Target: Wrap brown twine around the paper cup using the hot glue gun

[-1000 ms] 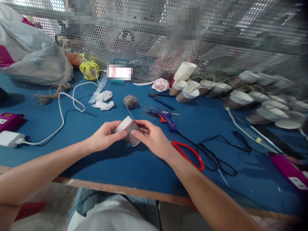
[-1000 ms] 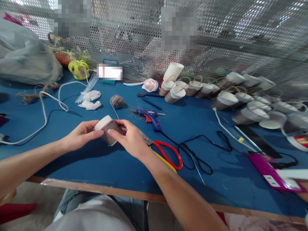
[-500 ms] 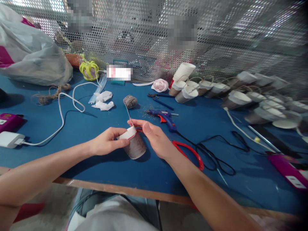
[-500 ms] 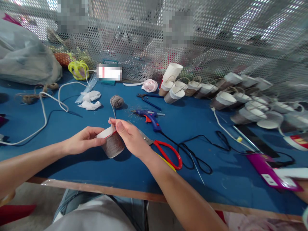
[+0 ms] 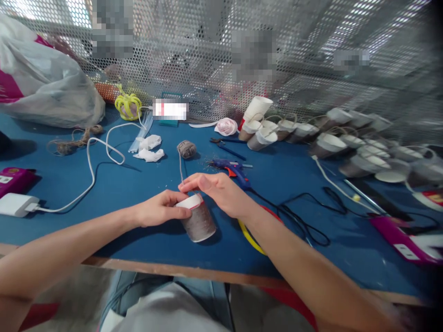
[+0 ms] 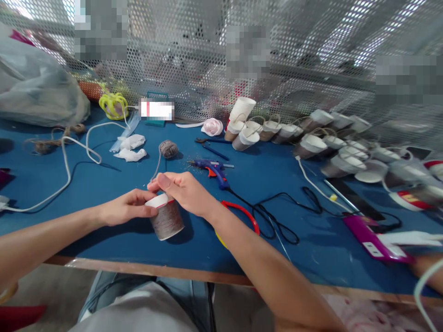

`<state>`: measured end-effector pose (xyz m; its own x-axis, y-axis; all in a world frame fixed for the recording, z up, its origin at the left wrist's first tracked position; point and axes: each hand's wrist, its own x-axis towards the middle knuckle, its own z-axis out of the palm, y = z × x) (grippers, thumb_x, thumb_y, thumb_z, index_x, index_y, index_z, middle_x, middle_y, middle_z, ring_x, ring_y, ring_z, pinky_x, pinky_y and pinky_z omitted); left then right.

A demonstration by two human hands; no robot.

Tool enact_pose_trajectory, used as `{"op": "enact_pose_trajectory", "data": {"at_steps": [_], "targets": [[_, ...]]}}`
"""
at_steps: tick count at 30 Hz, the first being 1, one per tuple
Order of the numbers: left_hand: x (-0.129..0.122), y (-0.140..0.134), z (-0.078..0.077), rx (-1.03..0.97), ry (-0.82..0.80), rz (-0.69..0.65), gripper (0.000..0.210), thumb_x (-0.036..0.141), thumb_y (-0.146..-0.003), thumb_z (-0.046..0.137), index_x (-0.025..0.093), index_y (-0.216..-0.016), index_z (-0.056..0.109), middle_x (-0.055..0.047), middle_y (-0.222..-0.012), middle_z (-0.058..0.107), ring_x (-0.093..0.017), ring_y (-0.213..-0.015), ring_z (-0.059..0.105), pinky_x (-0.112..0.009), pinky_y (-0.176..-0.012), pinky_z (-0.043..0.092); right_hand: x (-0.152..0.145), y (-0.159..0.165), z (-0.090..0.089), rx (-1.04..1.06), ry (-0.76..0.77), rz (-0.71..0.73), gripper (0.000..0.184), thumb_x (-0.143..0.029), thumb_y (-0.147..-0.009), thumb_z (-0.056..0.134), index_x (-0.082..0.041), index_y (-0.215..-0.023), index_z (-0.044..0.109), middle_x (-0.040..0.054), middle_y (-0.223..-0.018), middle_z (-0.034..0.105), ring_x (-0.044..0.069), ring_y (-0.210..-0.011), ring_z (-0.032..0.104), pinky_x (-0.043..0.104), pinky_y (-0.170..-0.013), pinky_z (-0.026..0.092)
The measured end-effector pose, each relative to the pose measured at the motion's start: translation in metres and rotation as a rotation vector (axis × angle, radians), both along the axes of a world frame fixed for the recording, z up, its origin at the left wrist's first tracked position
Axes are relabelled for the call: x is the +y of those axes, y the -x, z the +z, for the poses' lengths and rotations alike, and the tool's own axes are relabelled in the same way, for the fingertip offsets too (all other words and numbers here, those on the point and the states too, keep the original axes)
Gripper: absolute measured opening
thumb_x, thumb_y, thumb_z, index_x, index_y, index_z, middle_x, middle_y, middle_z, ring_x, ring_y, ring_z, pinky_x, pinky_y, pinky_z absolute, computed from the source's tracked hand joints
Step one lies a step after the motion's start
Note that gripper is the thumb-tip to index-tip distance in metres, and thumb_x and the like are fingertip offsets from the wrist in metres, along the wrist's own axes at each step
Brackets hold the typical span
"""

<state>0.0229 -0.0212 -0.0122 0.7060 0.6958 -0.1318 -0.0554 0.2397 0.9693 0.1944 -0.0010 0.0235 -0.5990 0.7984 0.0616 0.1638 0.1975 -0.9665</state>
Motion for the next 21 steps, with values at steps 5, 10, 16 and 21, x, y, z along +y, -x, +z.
{"op": "enact_pose_trajectory", "data": {"at_steps": [5,10,16,21], "targets": [[0.0,0.001,-0.001,0.022,0.009,-0.008,0.015,0.024,-0.07,0.063,0.009,-0.073,0.06,0.002,-0.065,0.057,-0.009,-0.063,0.048,-0.021,-0.064,0.038,0.009,0.014,0.011,0.034,0.047,-0.003,0.05,-0.059,-0.074,0.048,-0.014,-0.078,0.068,0.0056,-0.082,0.066,0.015,-0.083,0.059,0.031,-0.082,0.044],[0.0,0.002,-0.004,0.003,0.016,0.001,0.019,0.025,-0.069,0.065,0.009,-0.079,0.062,-0.001,-0.071,0.061,-0.012,-0.069,0.052,-0.024,-0.071,0.04,0.023,0.034,0.007,-0.088,0.014,0.065,0.052,-0.059,-0.076,0.045,-0.012,-0.077,0.066,0.0066,-0.085,0.067,0.013,-0.079,0.059,0.028,-0.078,0.045],[0.002,0.004,-0.007,0.01,-0.076,0.064,0.023,0.031,-0.073,0.062,0.012,-0.084,0.062,-0.002,-0.081,0.061,-0.013,-0.075,0.052,-0.026,-0.076,0.039,0.049,0.016,-0.002,-0.462,-0.097,-0.267,0.038,-0.04,-0.09,0.033,-0.012,-0.085,0.06,0.0071,-0.083,0.068,0.009,-0.066,0.062,0.02,-0.06,0.049],[0.005,0.005,-0.008,0.03,-0.212,0.144,0.023,0.035,-0.073,0.06,0.013,-0.076,0.062,-0.004,-0.091,0.059,-0.016,-0.083,0.051,-0.028,-0.082,0.039,0.062,-0.047,0.008,-0.692,-0.232,-0.619,0.02,-0.027,-0.086,0.039,-0.014,-0.084,0.054,0.0108,-0.086,0.066,0.016,-0.071,0.063,0.026,-0.062,0.048]]}}
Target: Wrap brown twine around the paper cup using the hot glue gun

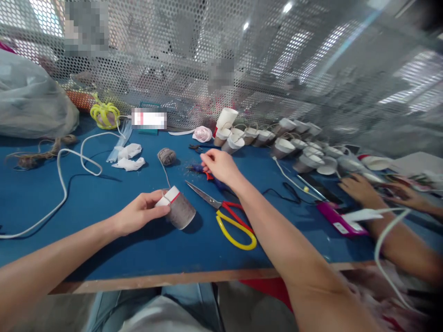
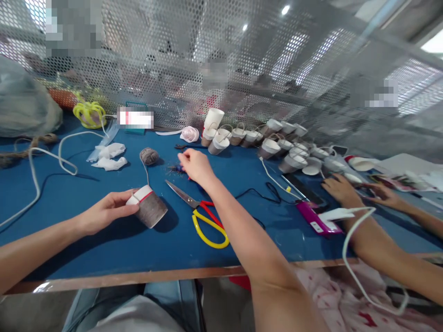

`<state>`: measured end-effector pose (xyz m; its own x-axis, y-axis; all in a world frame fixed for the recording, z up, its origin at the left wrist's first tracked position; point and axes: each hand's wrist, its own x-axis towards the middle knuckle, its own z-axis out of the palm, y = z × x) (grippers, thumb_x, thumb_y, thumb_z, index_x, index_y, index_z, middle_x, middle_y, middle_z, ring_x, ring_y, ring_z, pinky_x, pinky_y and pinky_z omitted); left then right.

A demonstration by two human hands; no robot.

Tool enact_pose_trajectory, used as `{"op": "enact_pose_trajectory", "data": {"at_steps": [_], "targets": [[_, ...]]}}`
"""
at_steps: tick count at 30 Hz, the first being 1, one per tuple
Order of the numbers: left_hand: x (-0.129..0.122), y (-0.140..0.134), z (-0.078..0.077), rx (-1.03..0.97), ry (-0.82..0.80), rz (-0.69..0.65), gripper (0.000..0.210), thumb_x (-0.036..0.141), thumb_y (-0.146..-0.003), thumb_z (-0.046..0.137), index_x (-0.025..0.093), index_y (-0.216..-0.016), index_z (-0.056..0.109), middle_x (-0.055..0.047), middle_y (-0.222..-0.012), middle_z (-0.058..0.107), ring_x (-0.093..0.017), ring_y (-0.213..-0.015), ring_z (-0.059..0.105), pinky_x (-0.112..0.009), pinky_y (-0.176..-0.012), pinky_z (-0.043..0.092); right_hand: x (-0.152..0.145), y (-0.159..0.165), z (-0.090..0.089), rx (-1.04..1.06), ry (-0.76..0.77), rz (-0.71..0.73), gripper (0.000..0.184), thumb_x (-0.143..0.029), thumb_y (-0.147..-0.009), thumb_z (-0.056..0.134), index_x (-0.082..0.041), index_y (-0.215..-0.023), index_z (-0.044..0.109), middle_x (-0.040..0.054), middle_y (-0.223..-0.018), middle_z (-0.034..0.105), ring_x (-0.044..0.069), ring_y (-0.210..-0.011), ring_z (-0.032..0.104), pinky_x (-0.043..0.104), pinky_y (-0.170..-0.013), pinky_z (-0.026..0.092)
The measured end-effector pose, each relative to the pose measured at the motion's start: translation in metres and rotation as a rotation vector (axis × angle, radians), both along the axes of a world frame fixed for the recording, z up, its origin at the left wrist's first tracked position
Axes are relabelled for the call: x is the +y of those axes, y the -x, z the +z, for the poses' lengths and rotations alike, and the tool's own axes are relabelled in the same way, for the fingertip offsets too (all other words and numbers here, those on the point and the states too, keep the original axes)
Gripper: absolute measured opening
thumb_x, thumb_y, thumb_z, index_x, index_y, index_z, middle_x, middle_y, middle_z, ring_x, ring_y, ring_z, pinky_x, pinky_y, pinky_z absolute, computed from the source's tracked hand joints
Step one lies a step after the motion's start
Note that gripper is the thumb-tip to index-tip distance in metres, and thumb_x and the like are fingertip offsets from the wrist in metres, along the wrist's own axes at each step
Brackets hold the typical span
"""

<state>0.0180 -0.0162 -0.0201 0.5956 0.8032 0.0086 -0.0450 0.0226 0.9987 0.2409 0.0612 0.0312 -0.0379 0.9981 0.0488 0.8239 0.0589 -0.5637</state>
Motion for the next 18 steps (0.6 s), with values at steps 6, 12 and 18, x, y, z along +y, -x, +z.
{"op": "enact_pose_trajectory", "data": {"at_steps": [6,12,18], "targets": [[0.004,0.001,-0.004,0.061,-0.134,0.121,0.026,0.038,-0.076,0.056,0.013,-0.079,0.062,-0.006,-0.095,0.059,-0.018,-0.088,0.051,-0.03,-0.085,0.04,0.0,-0.045,-0.026,-0.231,0.053,-0.142,0.017,-0.011,-0.057,0.064,-0.018,-0.05,0.049,0.0095,-0.067,0.064,0.028,-0.078,0.062,0.034,-0.069,0.045],[0.008,0.001,-0.009,0.202,-0.279,0.204,0.023,0.033,-0.079,0.05,0.011,-0.081,0.059,-0.007,-0.093,0.058,-0.017,-0.083,0.051,-0.03,-0.08,0.041,-0.008,-0.042,-0.035,-0.163,0.001,-0.22,0.02,-0.015,-0.063,0.059,-0.014,-0.082,0.056,0.0115,-0.081,0.066,0.025,-0.08,0.062,0.034,-0.069,0.046],[0.007,0.002,-0.004,0.247,-0.454,0.159,0.021,0.028,-0.083,0.046,0.012,-0.072,0.055,-0.005,-0.083,0.057,-0.017,-0.084,0.051,-0.029,-0.082,0.039,-0.044,-0.032,-0.006,0.353,0.012,-0.044,0.027,-0.03,-0.07,0.059,-0.015,-0.092,0.053,0.0032,-0.073,0.063,0.013,-0.059,0.059,0.025,-0.056,0.047]]}}
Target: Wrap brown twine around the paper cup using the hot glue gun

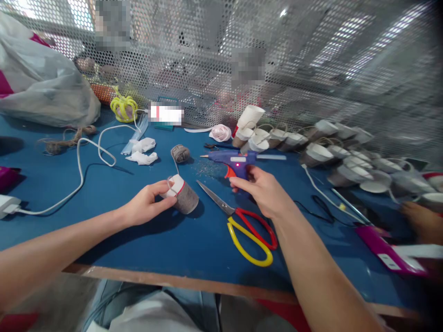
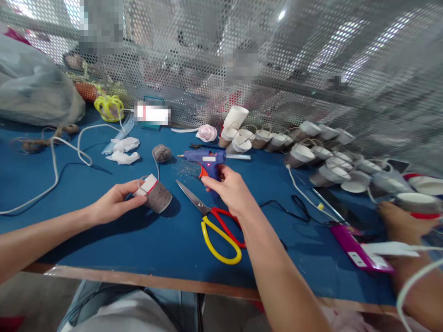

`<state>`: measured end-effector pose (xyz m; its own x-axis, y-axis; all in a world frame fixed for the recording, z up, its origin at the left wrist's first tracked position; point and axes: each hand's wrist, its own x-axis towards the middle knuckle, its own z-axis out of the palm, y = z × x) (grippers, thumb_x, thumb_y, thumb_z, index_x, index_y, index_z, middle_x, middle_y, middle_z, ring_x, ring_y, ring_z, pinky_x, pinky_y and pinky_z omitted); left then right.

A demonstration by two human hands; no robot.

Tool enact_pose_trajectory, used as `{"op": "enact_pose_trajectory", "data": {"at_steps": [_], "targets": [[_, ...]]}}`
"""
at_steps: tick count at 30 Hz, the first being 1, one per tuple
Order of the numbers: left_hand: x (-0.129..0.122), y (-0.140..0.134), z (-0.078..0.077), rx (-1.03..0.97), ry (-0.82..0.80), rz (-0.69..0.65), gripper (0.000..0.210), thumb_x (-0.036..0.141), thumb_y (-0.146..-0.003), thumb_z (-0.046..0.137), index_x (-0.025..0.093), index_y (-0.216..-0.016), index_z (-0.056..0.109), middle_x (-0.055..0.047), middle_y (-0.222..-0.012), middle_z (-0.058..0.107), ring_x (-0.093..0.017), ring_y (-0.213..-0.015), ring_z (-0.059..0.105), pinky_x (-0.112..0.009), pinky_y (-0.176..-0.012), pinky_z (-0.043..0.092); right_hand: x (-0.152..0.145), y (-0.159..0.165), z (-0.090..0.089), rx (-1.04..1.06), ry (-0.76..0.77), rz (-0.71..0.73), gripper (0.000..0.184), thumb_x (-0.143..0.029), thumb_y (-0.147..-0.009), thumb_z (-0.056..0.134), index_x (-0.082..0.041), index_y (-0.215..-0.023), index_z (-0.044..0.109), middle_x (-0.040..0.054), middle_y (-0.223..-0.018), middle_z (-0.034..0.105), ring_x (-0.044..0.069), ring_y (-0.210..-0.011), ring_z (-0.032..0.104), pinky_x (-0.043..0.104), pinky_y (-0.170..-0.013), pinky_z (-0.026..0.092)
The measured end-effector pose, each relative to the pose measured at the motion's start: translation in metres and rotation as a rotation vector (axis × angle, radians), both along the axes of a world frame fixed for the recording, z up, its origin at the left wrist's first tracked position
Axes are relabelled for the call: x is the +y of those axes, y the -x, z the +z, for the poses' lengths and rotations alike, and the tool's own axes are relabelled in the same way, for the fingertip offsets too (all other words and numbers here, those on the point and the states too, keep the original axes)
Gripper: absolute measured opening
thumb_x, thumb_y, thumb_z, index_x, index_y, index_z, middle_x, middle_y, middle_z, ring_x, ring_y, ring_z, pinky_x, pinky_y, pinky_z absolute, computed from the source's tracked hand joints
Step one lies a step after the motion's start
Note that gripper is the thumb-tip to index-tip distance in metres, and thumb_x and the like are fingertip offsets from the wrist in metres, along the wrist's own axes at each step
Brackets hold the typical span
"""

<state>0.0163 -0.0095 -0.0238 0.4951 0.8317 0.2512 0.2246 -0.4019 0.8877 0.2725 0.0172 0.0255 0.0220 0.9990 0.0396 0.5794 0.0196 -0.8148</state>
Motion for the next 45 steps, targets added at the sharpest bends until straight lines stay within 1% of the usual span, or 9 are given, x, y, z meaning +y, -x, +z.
{"op": "enact_pose_trajectory", "data": {"at_steps": [3,8,11,14,17,20,27,37,45], "targets": [[0.0,0.0,0.001,0.008,-0.017,-0.001,0.023,0.028,-0.083,0.046,0.013,-0.068,0.053,-0.006,-0.085,0.058,-0.017,-0.087,0.052,-0.03,-0.086,0.038,-0.021,0.009,0.006,0.146,0.058,0.096,0.024,-0.036,-0.067,0.063,-0.015,-0.075,0.055,0.0006,-0.061,0.059,0.011,-0.05,0.055,0.025,-0.049,0.045],[0.0,-0.001,0.004,0.005,0.002,-0.002,0.024,0.03,-0.084,0.046,0.012,-0.071,0.056,-0.007,-0.09,0.059,-0.018,-0.091,0.052,-0.029,-0.087,0.038,-0.045,0.023,0.003,0.16,0.06,0.209,0.021,-0.033,-0.074,0.056,-0.016,-0.085,0.061,-0.0034,-0.051,0.053,0.01,-0.042,0.049,0.023,-0.042,0.043],[0.0,-0.002,0.004,-0.011,0.004,-0.009,0.024,0.029,-0.085,0.045,0.012,-0.071,0.055,-0.007,-0.089,0.059,-0.017,-0.088,0.052,-0.03,-0.086,0.039,-0.054,0.025,0.002,0.004,0.048,0.164,0.022,-0.039,-0.073,0.057,-0.019,-0.066,0.061,-0.0037,-0.042,0.05,0.012,-0.038,0.05,0.025,-0.041,0.044],[0.001,-0.002,0.004,-0.021,0.022,-0.017,0.022,0.027,-0.085,0.044,0.012,-0.072,0.053,-0.007,-0.089,0.059,-0.017,-0.086,0.052,-0.029,-0.084,0.04,-0.058,0.022,-0.001,-0.214,-0.08,0.188,0.025,-0.041,-0.072,0.058,-0.023,-0.054,0.056,-0.002,-0.042,0.053,0.015,-0.042,0.055,0.028,-0.045,0.046],[0.001,-0.002,0.003,-0.024,0.036,-0.018,0.021,0.026,-0.085,0.044,0.012,-0.072,0.051,-0.008,-0.093,0.059,-0.018,-0.09,0.052,-0.029,-0.085,0.04,-0.059,0.02,-0.003,-0.306,-0.225,0.254,0.016,-0.04,-0.073,0.056,-0.027,-0.066,0.062,0.0009,-0.052,0.059,0.021,-0.057,0.061,0.031,-0.053,0.049],[0.001,-0.001,0.003,-0.012,0.041,-0.014,0.02,0.026,-0.084,0.044,0.012,-0.071,0.051,-0.009,-0.096,0.059,-0.018,-0.092,0.052,-0.029,-0.086,0.04,-0.058,0.021,-0.003,-0.345,-0.283,0.255,0.017,-0.04,-0.074,0.054,-0.026,-0.071,0.063,0.0032,-0.053,0.059,0.024,-0.063,0.062,0.035,-0.059,0.05],[0.0,-0.002,0.004,0.009,0.035,-0.001,0.02,0.025,-0.084,0.044,0.01,-0.076,0.054,-0.007,-0.089,0.059,-0.016,-0.083,0.052,-0.029,-0.08,0.042,-0.059,0.026,0.003,-0.309,-0.177,0.343,0.012,-0.034,-0.075,0.052,-0.026,-0.074,0.061,0.0019,-0.059,0.062,0.018,-0.052,0.058,0.03,-0.053,0.049],[0.001,-0.001,0.003,0.013,0.027,0.014,0.022,0.028,-0.084,0.044,0.011,-0.073,0.053,-0.004,-0.077,0.054,-0.013,-0.073,0.048,-0.026,-0.072,0.042,-0.061,0.028,0.006,-0.31,-0.187,0.349,0.013,-0.033,-0.075,0.051,-0.026,-0.071,0.061,0.0015,-0.051,0.058,0.017,-0.045,0.054,0.028,-0.045,0.046],[0.001,0.0,0.006,0.029,0.007,-0.029,0.021,0.027,-0.085,0.043,0.012,-0.074,0.053,-0.007,-0.094,0.059,-0.017,-0.089,0.052,-0.03,-0.087,0.039,-0.059,0.029,0.005,-0.34,-0.235,0.328,0.016,-0.035,-0.076,0.05,-0.026,-0.07,0.062,0.0026,-0.05,0.057,0.021,-0.054,0.059,0.032,-0.055,0.049]]}}
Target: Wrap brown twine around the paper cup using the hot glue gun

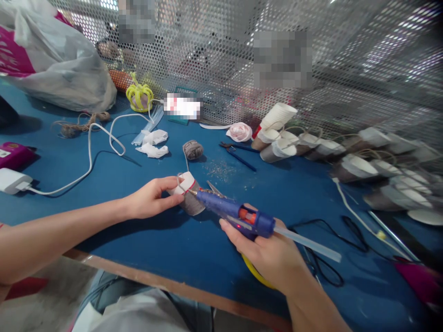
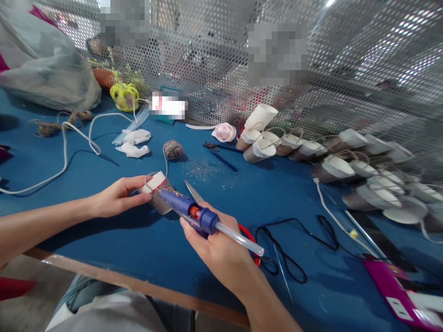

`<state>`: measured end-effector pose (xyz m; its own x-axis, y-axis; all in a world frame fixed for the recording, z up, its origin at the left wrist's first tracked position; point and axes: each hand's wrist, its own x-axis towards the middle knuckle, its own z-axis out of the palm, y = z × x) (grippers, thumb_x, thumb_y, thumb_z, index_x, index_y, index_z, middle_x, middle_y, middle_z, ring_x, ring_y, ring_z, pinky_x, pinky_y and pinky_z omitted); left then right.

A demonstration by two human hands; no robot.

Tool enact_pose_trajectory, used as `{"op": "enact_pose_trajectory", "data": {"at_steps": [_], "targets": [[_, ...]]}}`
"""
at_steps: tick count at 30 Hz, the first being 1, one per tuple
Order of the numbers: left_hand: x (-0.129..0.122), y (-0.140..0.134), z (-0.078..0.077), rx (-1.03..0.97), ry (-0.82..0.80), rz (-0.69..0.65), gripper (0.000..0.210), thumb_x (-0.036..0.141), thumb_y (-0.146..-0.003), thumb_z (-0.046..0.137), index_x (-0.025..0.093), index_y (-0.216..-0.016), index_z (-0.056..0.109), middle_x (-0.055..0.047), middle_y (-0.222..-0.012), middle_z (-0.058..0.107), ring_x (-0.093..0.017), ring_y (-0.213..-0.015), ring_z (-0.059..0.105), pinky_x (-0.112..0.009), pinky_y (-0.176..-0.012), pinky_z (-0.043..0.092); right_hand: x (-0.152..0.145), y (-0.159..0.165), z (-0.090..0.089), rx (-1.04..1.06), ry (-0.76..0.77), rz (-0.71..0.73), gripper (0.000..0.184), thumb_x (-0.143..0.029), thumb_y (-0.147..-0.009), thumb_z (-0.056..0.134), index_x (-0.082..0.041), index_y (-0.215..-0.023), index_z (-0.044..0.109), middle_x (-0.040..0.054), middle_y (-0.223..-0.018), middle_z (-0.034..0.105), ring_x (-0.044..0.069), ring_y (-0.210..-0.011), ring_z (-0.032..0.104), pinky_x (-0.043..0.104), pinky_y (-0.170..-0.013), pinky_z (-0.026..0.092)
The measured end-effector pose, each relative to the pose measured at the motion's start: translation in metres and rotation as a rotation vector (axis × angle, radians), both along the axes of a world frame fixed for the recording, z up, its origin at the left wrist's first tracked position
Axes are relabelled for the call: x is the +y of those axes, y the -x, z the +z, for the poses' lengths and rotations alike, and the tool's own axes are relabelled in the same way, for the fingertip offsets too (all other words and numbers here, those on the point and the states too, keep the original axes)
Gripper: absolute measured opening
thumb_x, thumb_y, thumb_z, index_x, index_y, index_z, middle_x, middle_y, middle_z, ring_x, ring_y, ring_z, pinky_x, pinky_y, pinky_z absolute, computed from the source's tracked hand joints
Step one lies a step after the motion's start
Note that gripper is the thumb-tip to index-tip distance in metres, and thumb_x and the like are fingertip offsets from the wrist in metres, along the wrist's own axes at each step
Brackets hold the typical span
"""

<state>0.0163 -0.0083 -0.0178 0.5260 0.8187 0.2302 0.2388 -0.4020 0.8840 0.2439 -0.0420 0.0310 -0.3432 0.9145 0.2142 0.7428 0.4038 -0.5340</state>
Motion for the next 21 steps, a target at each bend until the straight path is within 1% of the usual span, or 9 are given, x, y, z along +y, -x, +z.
{"op": "enact_pose_trajectory", "data": {"at_steps": [3,7,9,11,13,15,17,21], "targets": [[0.002,0.001,0.002,-0.004,-0.017,-0.032,0.021,0.026,-0.085,0.044,0.012,-0.073,0.053,-0.008,-0.098,0.059,-0.018,-0.093,0.052,-0.031,-0.09,0.038,0.002,-0.001,0.0,-0.026,-0.039,-0.02,0.018,-0.037,-0.076,0.05,-0.026,-0.07,0.063,0.0034,-0.05,0.059,0.022,-0.056,0.06,0.033,-0.057,0.05],[0.003,0.003,0.002,0.001,-0.028,-0.067,0.021,0.024,-0.085,0.044,0.013,-0.069,0.052,-0.008,-0.098,0.059,-0.018,-0.096,0.051,-0.032,-0.094,0.035,0.003,-0.006,-0.002,-0.078,-0.044,-0.011,0.021,-0.038,-0.078,0.048,-0.026,-0.071,0.064,0.0036,-0.058,0.064,0.021,-0.059,0.061,0.034,-0.06,0.049],[0.004,0.005,0.002,0.008,-0.032,-0.084,0.021,0.023,-0.086,0.043,0.012,-0.07,0.052,-0.009,-0.1,0.059,-0.018,-0.098,0.051,-0.031,-0.095,0.034,0.002,-0.008,-0.004,-0.08,-0.037,0.007,0.022,-0.038,-0.078,0.049,-0.025,-0.066,0.063,0.0031,-0.062,0.065,0.021,-0.061,0.062,0.033,-0.06,0.049],[0.004,0.006,0.002,0.012,-0.037,-0.101,0.02,0.022,-0.086,0.043,0.012,-0.071,0.053,-0.009,-0.102,0.058,-0.019,-0.1,0.051,-0.032,-0.095,0.034,0.002,-0.01,-0.007,-0.066,-0.03,0.015,0.025,-0.039,-0.077,0.051,-0.026,-0.057,0.059,0.0022,-0.058,0.064,0.021,-0.062,0.063,0.032,-0.058,0.049],[0.005,0.007,0.002,0.015,-0.041,-0.116,0.019,0.021,-0.086,0.043,0.012,-0.073,0.054,-0.009,-0.102,0.058,-0.019,-0.1,0.051,-0.032,-0.095,0.035,0.002,-0.012,-0.009,-0.056,-0.004,0.011,0.028,-0.04,-0.076,0.052,-0.026,-0.052,0.054,0.001,-0.051,0.061,0.021,-0.058,0.062,0.031,-0.054,0.048],[0.005,0.008,0.002,0.022,-0.035,-0.132,0.017,0.02,-0.086,0.043,0.011,-0.076,0.055,-0.009,-0.103,0.057,-0.019,-0.101,0.05,-0.031,-0.094,0.035,0.003,-0.013,-0.011,-0.047,0.029,-0.021,0.031,-0.041,-0.077,0.052,-0.026,-0.05,0.052,-0.0004,-0.044,0.057,0.019,-0.048,0.059,0.03,-0.048,0.046],[0.006,0.009,0.002,0.034,-0.029,-0.146,0.017,0.019,-0.086,0.042,0.011,-0.078,0.055,-0.01,-0.105,0.056,-0.019,-0.102,0.05,-0.032,-0.095,0.035,0.004,-0.013,-0.01,-0.037,0.063,-0.05,0.032,-0.042,-0.077,0.05,-0.025,-0.05,0.052,-0.0013,-0.041,0.056,0.017,-0.042,0.056,0.03,-0.045,0.045],[0.007,0.011,0.002,0.048,-0.043,-0.166,0.017,0.019,-0.086,0.042,0.011,-0.08,0.056,-0.01,-0.104,0.056,-0.02,-0.102,0.049,-0.033,-0.096,0.034,0.003,-0.012,-0.008,0.009,0.162,-0.022,0.029,-0.041,-0.076,0.052,-0.025,-0.052,0.053,-0.0021,-0.041,0.057,0.017,-0.044,0.059,0.028,-0.045,0.046]]}}
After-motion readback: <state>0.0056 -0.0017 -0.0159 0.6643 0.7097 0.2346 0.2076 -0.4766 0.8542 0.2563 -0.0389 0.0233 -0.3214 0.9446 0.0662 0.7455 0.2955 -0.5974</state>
